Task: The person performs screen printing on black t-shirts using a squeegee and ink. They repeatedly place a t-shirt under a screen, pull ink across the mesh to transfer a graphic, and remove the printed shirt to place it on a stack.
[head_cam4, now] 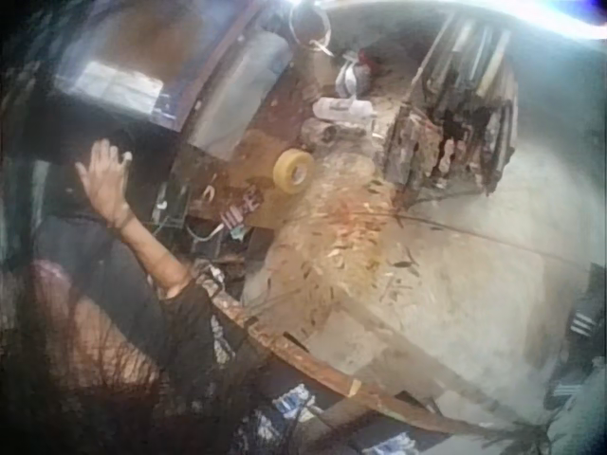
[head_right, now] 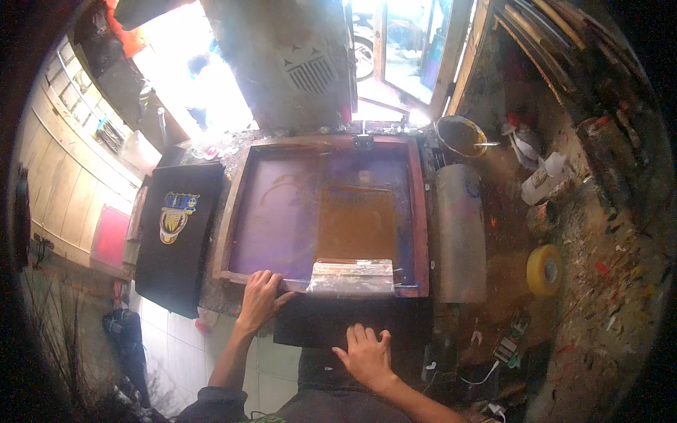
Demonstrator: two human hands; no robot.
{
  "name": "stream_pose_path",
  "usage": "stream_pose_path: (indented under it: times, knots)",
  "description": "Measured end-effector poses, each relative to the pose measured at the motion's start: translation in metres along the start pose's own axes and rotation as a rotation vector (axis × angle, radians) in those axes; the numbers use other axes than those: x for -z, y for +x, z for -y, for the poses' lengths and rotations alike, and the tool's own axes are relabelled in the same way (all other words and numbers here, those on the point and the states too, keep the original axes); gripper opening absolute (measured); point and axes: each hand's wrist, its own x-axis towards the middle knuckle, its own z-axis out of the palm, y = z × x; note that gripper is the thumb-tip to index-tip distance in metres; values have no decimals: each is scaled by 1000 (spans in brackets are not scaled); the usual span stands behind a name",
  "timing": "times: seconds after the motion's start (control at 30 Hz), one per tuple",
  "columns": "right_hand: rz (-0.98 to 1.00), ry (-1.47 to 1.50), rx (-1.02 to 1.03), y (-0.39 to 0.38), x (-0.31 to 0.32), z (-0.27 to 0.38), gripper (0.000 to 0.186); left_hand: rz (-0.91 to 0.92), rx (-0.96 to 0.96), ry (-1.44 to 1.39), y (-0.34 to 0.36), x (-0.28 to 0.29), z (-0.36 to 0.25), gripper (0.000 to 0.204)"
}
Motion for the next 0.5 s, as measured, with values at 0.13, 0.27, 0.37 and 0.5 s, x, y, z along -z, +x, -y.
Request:
stream_pose_path:
  times: [0.13,0.27,0.37,0.5]
  knots:
    - [55,128,105,8,11,-8,50,19,5,-2,0,0,0,46]
    - [-229,113,183,62,56,-19,53,-34,-12,8,0,-5,2,45]
    - [-35,-25,249,116,53,-54,58,-5,-1,29,-1,-5,3,44]
    - [-22,133,217,150,71,-70,38,-47,-8,37,-1,-5,0,42]
